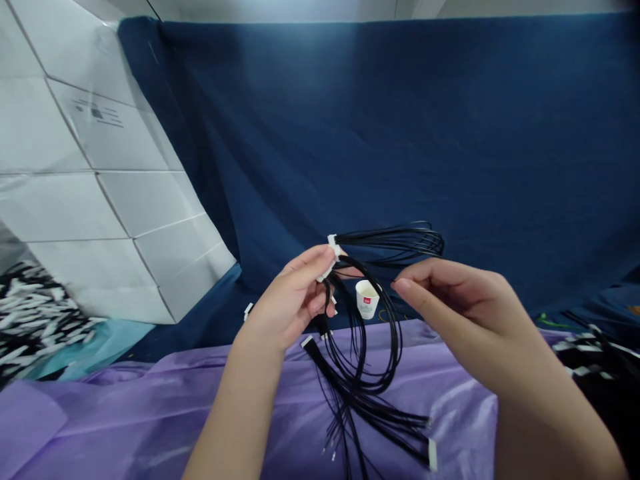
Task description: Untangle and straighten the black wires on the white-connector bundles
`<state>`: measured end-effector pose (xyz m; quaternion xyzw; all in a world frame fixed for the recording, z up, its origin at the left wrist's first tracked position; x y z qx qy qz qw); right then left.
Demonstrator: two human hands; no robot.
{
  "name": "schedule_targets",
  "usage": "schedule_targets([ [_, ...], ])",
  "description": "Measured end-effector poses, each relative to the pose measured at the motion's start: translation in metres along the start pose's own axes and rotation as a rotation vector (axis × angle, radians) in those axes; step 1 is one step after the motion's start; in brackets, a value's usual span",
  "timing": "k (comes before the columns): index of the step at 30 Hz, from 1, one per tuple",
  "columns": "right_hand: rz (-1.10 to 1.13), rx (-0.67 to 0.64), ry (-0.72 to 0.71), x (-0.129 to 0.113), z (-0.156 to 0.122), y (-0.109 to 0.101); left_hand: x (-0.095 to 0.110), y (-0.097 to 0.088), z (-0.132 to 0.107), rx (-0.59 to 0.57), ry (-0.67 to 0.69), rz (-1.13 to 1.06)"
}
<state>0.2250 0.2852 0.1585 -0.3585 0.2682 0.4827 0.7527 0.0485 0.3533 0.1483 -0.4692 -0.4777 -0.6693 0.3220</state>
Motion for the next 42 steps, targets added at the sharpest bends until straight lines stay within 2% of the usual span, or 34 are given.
schedule_targets([
  [4, -0.089, 0.181, -0.043, 0.009, 0.007, -0.001, -0.003, 0.002, 0.000, -0.021, 0.002, 0.046],
  [7, -0.245, 0.255, -0.097, 0.016, 0.011, 0.000, -0.004, 0.003, 0.001, -0.048, 0.001, 0.027],
  [10, -0.310, 0.264, -0.117, 0.020, 0.013, -0.001, -0.003, 0.003, 0.001, -0.027, -0.012, 0.002],
  [13, -0.264, 0.240, -0.053, 0.021, 0.013, -0.003, -0.002, 0.001, 0.001, 0.014, -0.024, -0.035],
  [16, -0.123, 0.198, 0.005, 0.020, 0.013, -0.009, -0.001, -0.002, 0.001, 0.061, -0.047, -0.070],
  [20, 0.300, -0.003, 0.121, 0.022, 0.010, -0.018, -0.001, -0.007, 0.002, 0.121, -0.052, -0.106],
  [22, 0.478, -0.057, 0.180, 0.022, 0.008, -0.026, -0.001, -0.008, 0.003, 0.133, -0.054, -0.125],
  [28, 0.706, -0.127, 0.214, 0.014, 0.007, -0.035, 0.000, -0.006, 0.001, 0.129, -0.077, -0.142],
  [30, 0.708, -0.066, 0.207, 0.016, 0.010, -0.035, 0.000, -0.005, 0.001, 0.119, -0.078, -0.150],
  [34, 0.735, 0.191, 0.195, 0.024, 0.016, -0.030, -0.002, -0.004, 0.001, 0.112, -0.079, -0.159],
  [39, 0.847, 0.478, 0.049, 0.015, 0.015, -0.020, -0.005, -0.003, 0.000, 0.142, -0.088, -0.171],
  [42, 0.809, 0.482, -0.025, 0.001, 0.012, -0.017, -0.006, -0.002, 0.000, 0.135, -0.080, -0.183],
])
Point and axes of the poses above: each hand's wrist, its own z-axis towards the middle knuckle, its own y-axis out of the palm, x = y × z, the point moved 4 cm from there along z, towards the middle knuckle, and after that the axes turned 4 degrees about x, right-handed, at the moved point
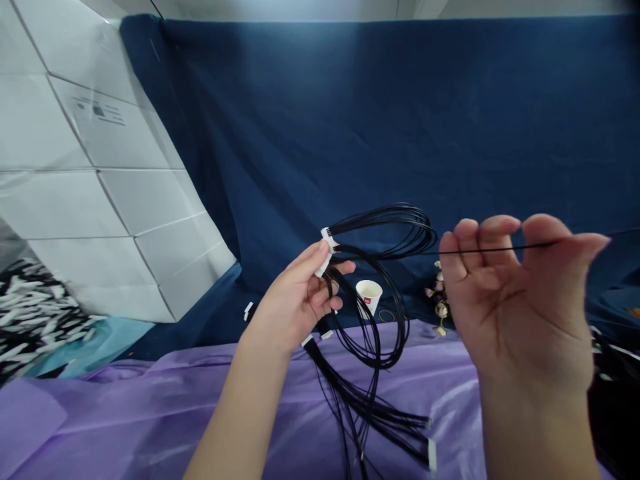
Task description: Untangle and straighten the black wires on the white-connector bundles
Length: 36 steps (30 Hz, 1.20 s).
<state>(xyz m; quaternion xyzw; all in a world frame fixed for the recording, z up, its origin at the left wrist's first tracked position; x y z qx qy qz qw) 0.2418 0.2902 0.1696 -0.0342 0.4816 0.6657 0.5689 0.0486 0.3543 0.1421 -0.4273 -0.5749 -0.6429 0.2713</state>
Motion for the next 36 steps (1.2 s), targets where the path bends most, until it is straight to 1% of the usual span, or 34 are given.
schedule_targets([
  [3, -0.010, -0.115, 0.022, -0.001, -0.005, 0.006, -0.001, 0.000, 0.000, -0.012, 0.007, -0.008],
  [5, -0.033, -0.137, -0.027, 0.002, -0.008, 0.006, -0.001, 0.000, 0.000, -0.011, 0.006, -0.009],
  [6, -0.078, -0.126, -0.096, 0.003, -0.009, 0.004, -0.001, 0.000, 0.000, -0.012, 0.002, -0.009],
  [8, -0.256, -0.111, -0.285, 0.004, -0.011, 0.002, -0.002, 0.002, 0.000, -0.037, -0.010, -0.009],
  [11, -0.627, -0.196, -0.538, 0.007, -0.015, 0.004, -0.004, 0.006, -0.001, -0.112, -0.029, -0.002],
  [13, -0.783, -0.249, -0.620, 0.009, -0.015, 0.005, -0.005, 0.010, -0.003, -0.165, -0.027, 0.016],
  [16, -0.867, -0.259, -0.633, 0.008, -0.012, 0.004, -0.006, 0.013, -0.005, -0.201, -0.021, 0.054],
  [20, -0.870, -0.284, -0.572, 0.005, -0.008, 0.001, -0.007, 0.013, -0.005, -0.188, -0.030, 0.071],
  [24, -0.858, -0.328, -0.513, 0.005, -0.006, -0.002, -0.007, 0.011, -0.004, -0.204, -0.016, 0.075],
  [33, -0.885, -0.327, -0.533, 0.004, -0.008, -0.002, -0.007, 0.011, -0.005, -0.233, -0.003, 0.117],
  [36, -0.889, -0.330, -0.525, 0.003, -0.007, 0.000, -0.005, 0.013, -0.006, -0.235, 0.039, 0.169],
])
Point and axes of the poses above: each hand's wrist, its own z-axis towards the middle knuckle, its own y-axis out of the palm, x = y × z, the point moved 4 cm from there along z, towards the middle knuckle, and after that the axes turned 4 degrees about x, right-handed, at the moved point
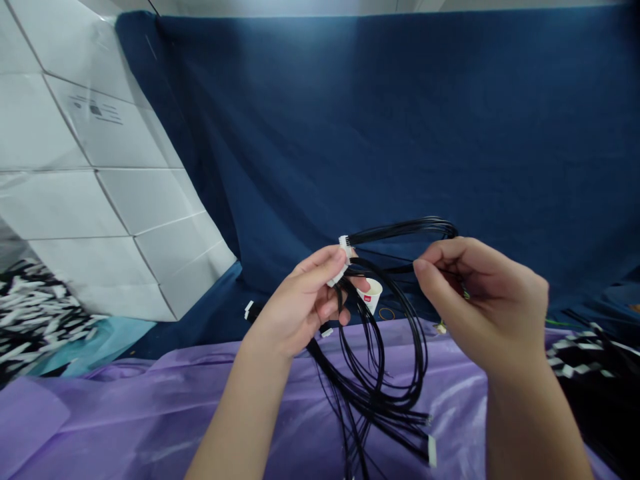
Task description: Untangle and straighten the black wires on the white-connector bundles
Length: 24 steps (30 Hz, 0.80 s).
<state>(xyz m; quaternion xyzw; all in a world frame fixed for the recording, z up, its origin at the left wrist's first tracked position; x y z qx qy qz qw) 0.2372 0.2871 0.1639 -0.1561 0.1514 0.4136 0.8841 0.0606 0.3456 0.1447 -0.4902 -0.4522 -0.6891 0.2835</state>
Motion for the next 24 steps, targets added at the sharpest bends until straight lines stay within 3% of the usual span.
schedule_targets([
  [6, 0.020, -0.075, 0.074, -0.0016, 0.0006, -0.0004, 0.0059, 0.0003, -0.0016, 0.065, 0.140, 0.225],
  [24, -0.075, -0.117, 0.019, -0.0089, 0.0010, -0.0042, 0.0057, 0.0006, -0.0028, 0.071, 0.124, 0.236],
])
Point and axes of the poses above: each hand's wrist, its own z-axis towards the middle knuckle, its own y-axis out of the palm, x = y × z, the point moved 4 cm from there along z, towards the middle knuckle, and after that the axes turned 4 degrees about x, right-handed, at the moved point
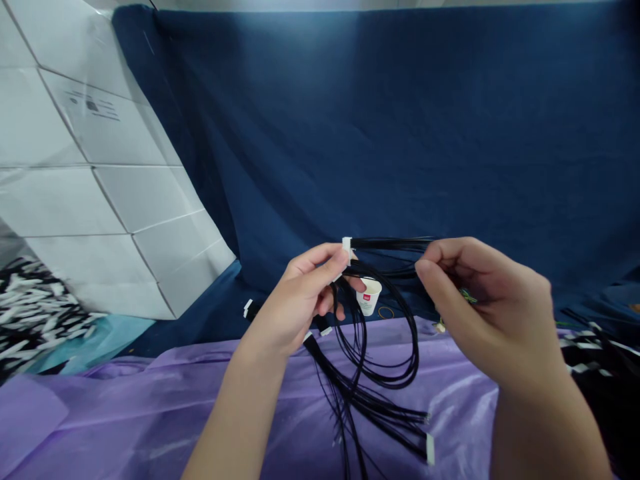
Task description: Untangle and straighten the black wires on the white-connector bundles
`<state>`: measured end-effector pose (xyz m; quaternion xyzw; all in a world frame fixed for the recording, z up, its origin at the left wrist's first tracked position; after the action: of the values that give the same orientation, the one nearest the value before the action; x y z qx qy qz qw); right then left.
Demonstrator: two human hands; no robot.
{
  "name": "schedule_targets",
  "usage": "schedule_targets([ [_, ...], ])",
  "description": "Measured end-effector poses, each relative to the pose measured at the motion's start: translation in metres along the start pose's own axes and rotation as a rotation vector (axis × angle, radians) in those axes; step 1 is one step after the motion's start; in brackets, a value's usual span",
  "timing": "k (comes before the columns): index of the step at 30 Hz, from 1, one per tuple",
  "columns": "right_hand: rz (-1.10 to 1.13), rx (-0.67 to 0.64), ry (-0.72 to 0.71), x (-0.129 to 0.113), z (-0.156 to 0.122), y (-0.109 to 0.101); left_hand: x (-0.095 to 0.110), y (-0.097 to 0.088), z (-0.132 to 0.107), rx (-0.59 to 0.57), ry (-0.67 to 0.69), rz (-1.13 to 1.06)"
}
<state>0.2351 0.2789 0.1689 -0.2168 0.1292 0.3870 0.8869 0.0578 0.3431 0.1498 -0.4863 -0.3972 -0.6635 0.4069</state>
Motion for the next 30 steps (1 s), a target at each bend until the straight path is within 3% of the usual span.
schedule_targets([
  [10, -0.090, 0.022, -0.180, -0.008, -0.001, 0.011, -0.004, 0.005, -0.002, -0.084, -0.054, 0.046],
  [30, -0.095, 0.019, -0.218, -0.007, -0.002, 0.014, -0.003, 0.009, -0.003, -0.148, -0.031, 0.145],
])
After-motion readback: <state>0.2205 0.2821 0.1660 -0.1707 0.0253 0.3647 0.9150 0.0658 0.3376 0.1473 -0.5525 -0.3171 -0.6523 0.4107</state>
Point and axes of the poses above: each hand's wrist, its own z-axis towards the middle knuckle, its own y-axis out of the palm, x = y × z, the point moved 4 cm from there along z, towards the middle knuckle, and after that the axes turned 4 degrees about x, right-handed, at the moved point
